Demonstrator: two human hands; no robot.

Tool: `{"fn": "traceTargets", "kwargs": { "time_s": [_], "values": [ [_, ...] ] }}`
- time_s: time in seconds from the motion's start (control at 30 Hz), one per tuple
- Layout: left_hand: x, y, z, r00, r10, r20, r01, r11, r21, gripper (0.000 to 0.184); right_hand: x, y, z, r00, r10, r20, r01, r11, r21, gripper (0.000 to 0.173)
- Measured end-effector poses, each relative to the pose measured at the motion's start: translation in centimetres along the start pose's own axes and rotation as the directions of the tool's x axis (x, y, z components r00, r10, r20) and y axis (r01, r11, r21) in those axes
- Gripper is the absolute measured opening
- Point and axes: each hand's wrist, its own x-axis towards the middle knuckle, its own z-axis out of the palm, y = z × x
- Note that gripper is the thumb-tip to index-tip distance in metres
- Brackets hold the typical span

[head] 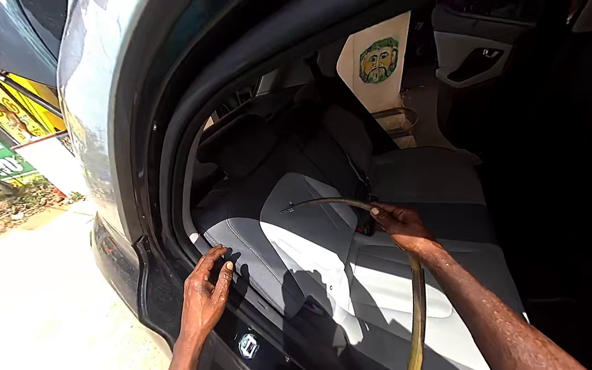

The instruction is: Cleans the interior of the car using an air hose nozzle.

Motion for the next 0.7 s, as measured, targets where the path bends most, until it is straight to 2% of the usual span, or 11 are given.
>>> {"fn": "traceTargets", "kwargs": {
  "time_s": [0.07, 0.17, 0.4, 0.47, 0.5, 0.6, 0.7],
  "values": [
    [1.7, -0.4, 0.3, 1.000, 0.016, -0.003, -0.016, 0.999, 0.041, 0.046, 1.2, -1.3, 1.0, 0.998, -0.053, -0.042, 0.053, 0.999, 0.001, 0.026],
    [5.1, -1.1, 0.8, 0.998, 0.048, -0.041, -0.045, 0.996, 0.077, 0.050, 1.1, -4.2, 2.7, 0.980, -0.178, 0.084, 0.172, 0.983, 0.070, 0.025],
    [11.7, -2.4, 3.2, 0.972, -0.188, -0.139, 0.202, 0.974, 0.099, 0.051, 1.8, -10.7, 5.8, 0.915, -0.364, 0.171, 0.353, 0.931, 0.095, 0.025],
    [13.8, -3.1, 3.9, 0.947, -0.297, -0.119, 0.313, 0.937, 0.153, 0.051, 2.2, -11.2, 5.3, 0.911, -0.387, 0.146, 0.374, 0.921, 0.105, 0.026],
    [15.0, -3.5, 4.1, 0.944, -0.315, -0.097, 0.330, 0.911, 0.249, 0.051, 2.3, -11.6, 4.8, 0.910, -0.398, 0.119, 0.385, 0.915, 0.121, 0.026],
    [18.1, -4.3, 5.1, 0.943, -0.332, 0.009, 0.284, 0.821, 0.495, 0.053, 2.7, -13.1, 2.8, 0.890, -0.451, 0.068, 0.436, 0.885, 0.165, 0.026],
    [20.3, -3.8, 6.5, 0.924, -0.373, 0.079, 0.270, 0.788, 0.553, 0.068, 4.7, -12.9, 0.7, 0.902, -0.429, -0.047, 0.430, 0.903, 0.007, 0.028]
  ]
}}
